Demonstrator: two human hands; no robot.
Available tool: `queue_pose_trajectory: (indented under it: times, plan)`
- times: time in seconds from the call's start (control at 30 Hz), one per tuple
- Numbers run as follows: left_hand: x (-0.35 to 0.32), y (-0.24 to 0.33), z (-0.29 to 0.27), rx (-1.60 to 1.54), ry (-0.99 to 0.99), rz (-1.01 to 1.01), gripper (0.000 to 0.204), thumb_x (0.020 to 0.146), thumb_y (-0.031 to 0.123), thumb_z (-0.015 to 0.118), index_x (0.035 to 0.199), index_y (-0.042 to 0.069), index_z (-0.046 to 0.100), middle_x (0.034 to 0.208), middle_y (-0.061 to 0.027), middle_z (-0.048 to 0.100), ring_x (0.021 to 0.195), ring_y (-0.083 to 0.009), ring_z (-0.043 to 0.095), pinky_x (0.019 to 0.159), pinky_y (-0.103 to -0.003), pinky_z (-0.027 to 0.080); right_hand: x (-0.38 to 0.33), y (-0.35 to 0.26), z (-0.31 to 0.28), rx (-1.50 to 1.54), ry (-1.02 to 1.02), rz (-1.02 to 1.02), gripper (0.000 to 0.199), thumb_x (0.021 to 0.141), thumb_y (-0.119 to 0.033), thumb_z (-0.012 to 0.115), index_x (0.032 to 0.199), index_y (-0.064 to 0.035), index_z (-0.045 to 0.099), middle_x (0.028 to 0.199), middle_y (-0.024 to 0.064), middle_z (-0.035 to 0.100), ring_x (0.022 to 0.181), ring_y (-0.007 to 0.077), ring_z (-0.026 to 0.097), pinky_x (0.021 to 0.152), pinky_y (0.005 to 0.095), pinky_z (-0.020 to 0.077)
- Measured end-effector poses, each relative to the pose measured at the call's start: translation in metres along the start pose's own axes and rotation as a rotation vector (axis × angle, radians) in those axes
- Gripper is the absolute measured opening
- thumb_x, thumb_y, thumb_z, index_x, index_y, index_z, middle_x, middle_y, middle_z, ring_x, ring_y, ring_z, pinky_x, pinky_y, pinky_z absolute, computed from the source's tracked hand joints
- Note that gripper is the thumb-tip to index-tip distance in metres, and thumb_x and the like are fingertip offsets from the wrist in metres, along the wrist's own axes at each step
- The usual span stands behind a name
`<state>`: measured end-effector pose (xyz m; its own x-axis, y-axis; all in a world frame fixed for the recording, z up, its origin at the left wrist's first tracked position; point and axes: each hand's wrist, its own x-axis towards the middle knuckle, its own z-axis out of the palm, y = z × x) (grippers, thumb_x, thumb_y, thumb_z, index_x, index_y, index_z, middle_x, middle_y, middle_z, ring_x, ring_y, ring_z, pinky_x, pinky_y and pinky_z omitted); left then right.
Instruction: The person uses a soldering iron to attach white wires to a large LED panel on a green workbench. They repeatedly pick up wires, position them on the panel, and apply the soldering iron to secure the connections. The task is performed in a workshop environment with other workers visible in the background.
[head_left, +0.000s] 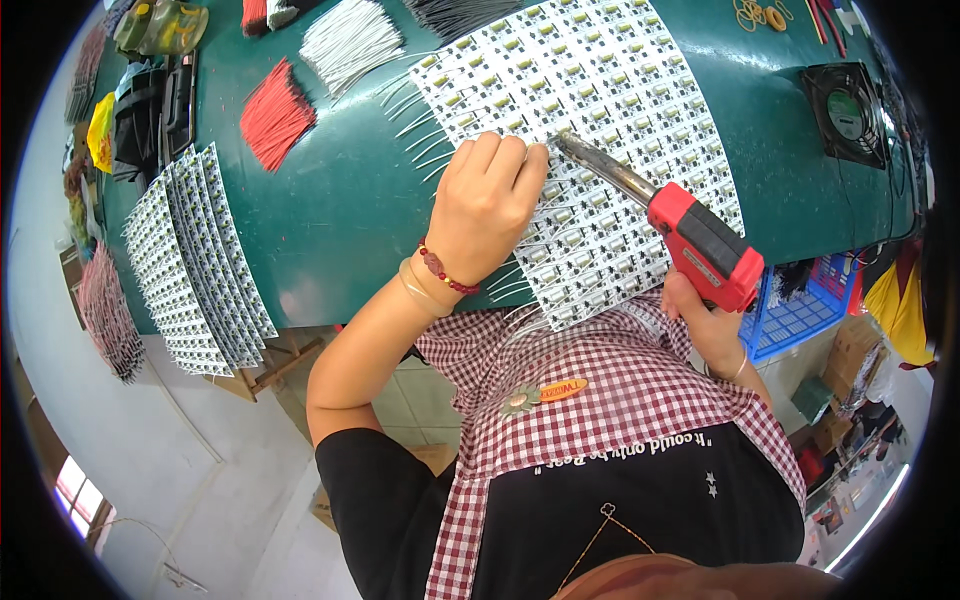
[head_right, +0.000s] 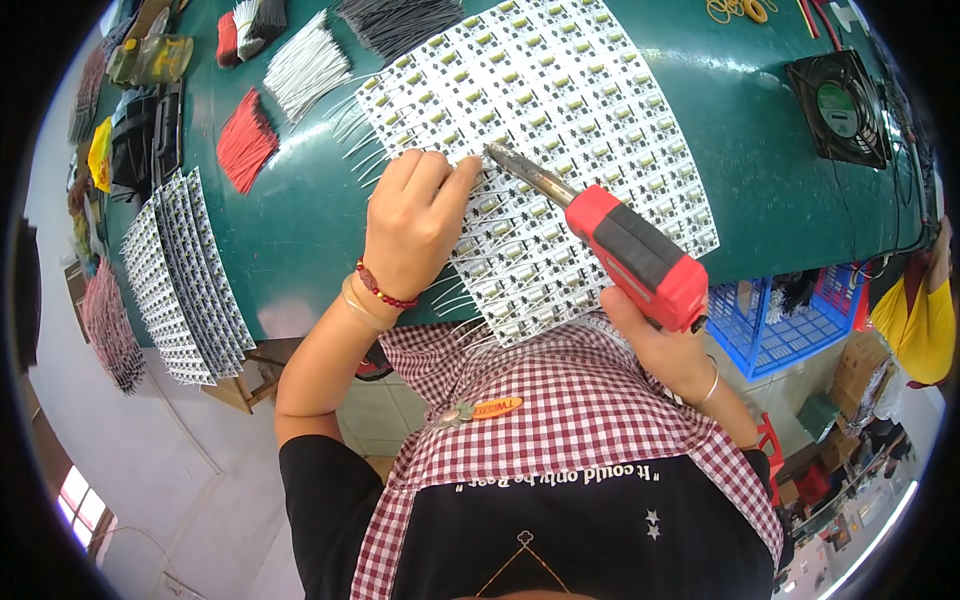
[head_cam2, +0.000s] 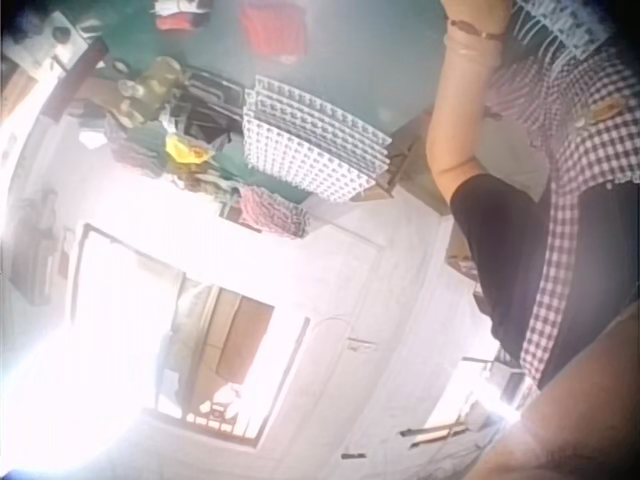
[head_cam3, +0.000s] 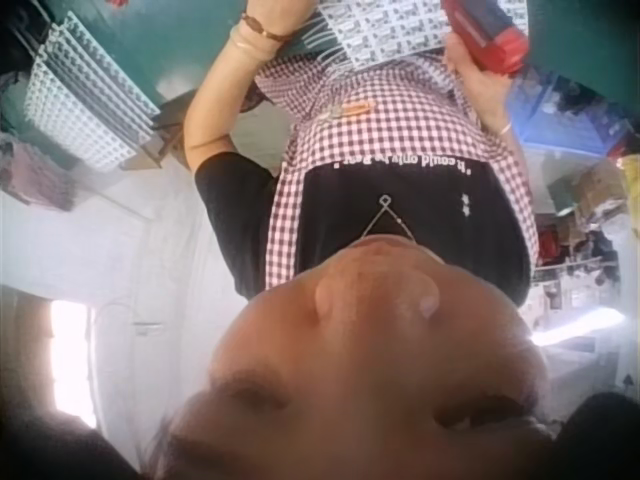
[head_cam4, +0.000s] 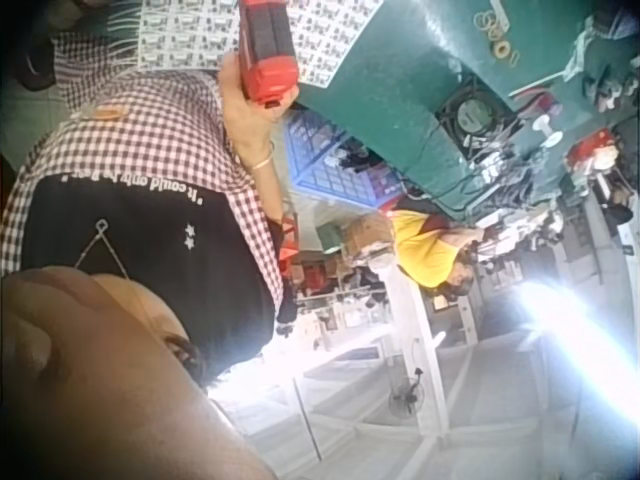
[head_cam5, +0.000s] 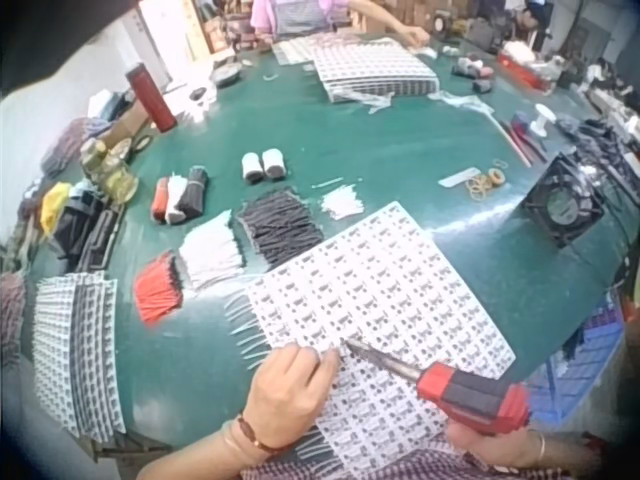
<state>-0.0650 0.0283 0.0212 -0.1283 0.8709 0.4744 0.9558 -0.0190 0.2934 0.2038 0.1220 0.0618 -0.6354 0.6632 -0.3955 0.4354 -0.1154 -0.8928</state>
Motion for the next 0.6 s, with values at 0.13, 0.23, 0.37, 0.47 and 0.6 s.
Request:
queue_pose_trajectory:
  times: [0.13, 0.23, 0.37, 0.47, 0.6]
  plan:
    - [0.0, 0.0, -0.002, 0.007, -0.005, 0.0, 0.025, 0.072, 0.001, 0.065, 0.096, 0.001, 0.068, 0.073, -0.0059, 0.046, 0.069, -0.021, 0.05, 0.062, -0.032, 0.043, -0.002, -0.002, -0.007, -0.001, -0.052, 0.068, 0.019, 0.092, -0.017, 0.072, 0.104, -0.0034, 0.066, 0.083, -0.0005, 0.065, 0.071, 0.0076, 0.059, 0.061, 0.0265, 0.047]
    - [-0.001, 0.0, -0.001, 0.018, -0.011, -0.001, 0.025, 0.072, 0.001, 0.064, 0.096, 0.001, 0.068, 0.074, -0.0058, 0.046, 0.069, -0.0209, 0.05, 0.062, -0.032, 0.043, -0.004, -0.001, -0.005, 0.036, -0.003, -0.004, 0.018, 0.093, -0.017, 0.071, 0.104, -0.0036, 0.066, 0.082, -0.0002, 0.065, 0.07, 0.0076, 0.059, 0.061, 0.0265, 0.047]
    - [-0.001, 0.0, -0.001, 0.019, 0.001, 0.003, 0.025, 0.072, 0.001, 0.064, 0.097, 0.001, 0.068, 0.074, -0.0056, 0.047, 0.07, -0.0207, 0.051, 0.063, -0.032, 0.043, -0.004, -0.004, -0.006, 0.067, -0.026, 0.032, 0.019, 0.093, -0.017, 0.07, 0.105, -0.0035, 0.066, 0.082, -0.0008, 0.065, 0.071, 0.0074, 0.059, 0.063, 0.026, 0.0476]
    - [-0.001, 0.0, 0.0, 0.033, 0.001, 0.008, 0.025, 0.072, 0.002, 0.064, 0.097, 0.001, 0.068, 0.074, -0.0056, 0.047, 0.07, -0.0207, 0.051, 0.063, -0.032, 0.043, -0.004, -0.008, -0.003, 0.037, -0.001, 0.074, 0.02, 0.093, -0.018, 0.07, 0.106, -0.0031, 0.066, 0.082, -0.0014, 0.064, 0.072, 0.0072, 0.058, 0.065, 0.0255, 0.0478]
    - [0.001, 0.001, -0.001, 0.016, -0.006, 0.008, 0.025, 0.072, 0.001, 0.064, 0.097, 0.001, 0.068, 0.074, -0.0057, 0.047, 0.07, -0.0208, 0.052, 0.063, -0.032, 0.044, -0.003, 0.013, -0.001, -0.036, 0.027, -0.056, 0.021, 0.093, -0.017, 0.07, 0.108, -0.0027, 0.065, 0.083, -0.0012, 0.064, 0.071, 0.007, 0.058, 0.064, 0.0257, 0.0478]
